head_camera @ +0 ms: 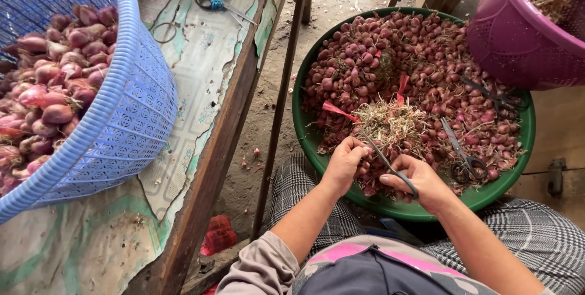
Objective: The person sits on the ground with a large green basin of shallots on their lap, holding each shallot and using scissors to cut off its root end and dry stems. Trimmed shallots are tossed into a blue basket on the table beside them, and cut root debris accumulates in the basin.
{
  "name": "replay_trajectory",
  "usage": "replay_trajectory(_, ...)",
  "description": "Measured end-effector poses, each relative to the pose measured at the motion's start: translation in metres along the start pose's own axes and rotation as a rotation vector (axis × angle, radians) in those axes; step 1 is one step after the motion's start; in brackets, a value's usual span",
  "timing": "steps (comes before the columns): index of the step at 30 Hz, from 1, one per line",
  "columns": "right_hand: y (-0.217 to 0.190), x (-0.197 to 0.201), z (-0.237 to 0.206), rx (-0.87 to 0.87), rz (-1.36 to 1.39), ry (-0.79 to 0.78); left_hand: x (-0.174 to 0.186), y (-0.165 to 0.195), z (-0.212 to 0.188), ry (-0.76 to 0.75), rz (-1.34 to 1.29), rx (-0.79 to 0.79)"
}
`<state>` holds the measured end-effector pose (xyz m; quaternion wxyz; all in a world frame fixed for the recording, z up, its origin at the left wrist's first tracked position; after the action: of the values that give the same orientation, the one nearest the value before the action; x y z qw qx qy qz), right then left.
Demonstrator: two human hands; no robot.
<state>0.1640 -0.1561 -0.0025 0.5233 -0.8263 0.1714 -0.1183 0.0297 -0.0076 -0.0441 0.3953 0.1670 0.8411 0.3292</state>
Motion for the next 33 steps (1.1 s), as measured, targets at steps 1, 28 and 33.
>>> replay_trajectory(1,0.0,0.003,-0.002,0.009,0.001,0.006,0.002,0.0,0.001,0.01,-0.051,0.034)
replay_trajectory(28,0.021,0.039,-0.014,0.041,0.034,0.197,-0.058,0.038,-0.018,0.174,1.33,-0.87)
replay_trajectory(33,0.019,0.044,-0.023,0.035,0.007,0.16,-0.056,0.035,-0.001,0.15,1.398,-0.704)
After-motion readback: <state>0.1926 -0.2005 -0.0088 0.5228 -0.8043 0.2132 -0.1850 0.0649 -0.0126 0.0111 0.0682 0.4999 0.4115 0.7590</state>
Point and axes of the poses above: each hand's wrist, its own z-axis towards the middle knuckle, its own x-axis out of the back of the hand, y = z × x, the point moved 2 cm from there along z, towards the middle knuckle, and after that the axes turned 8 degrees about x, right-handed, at the moved point
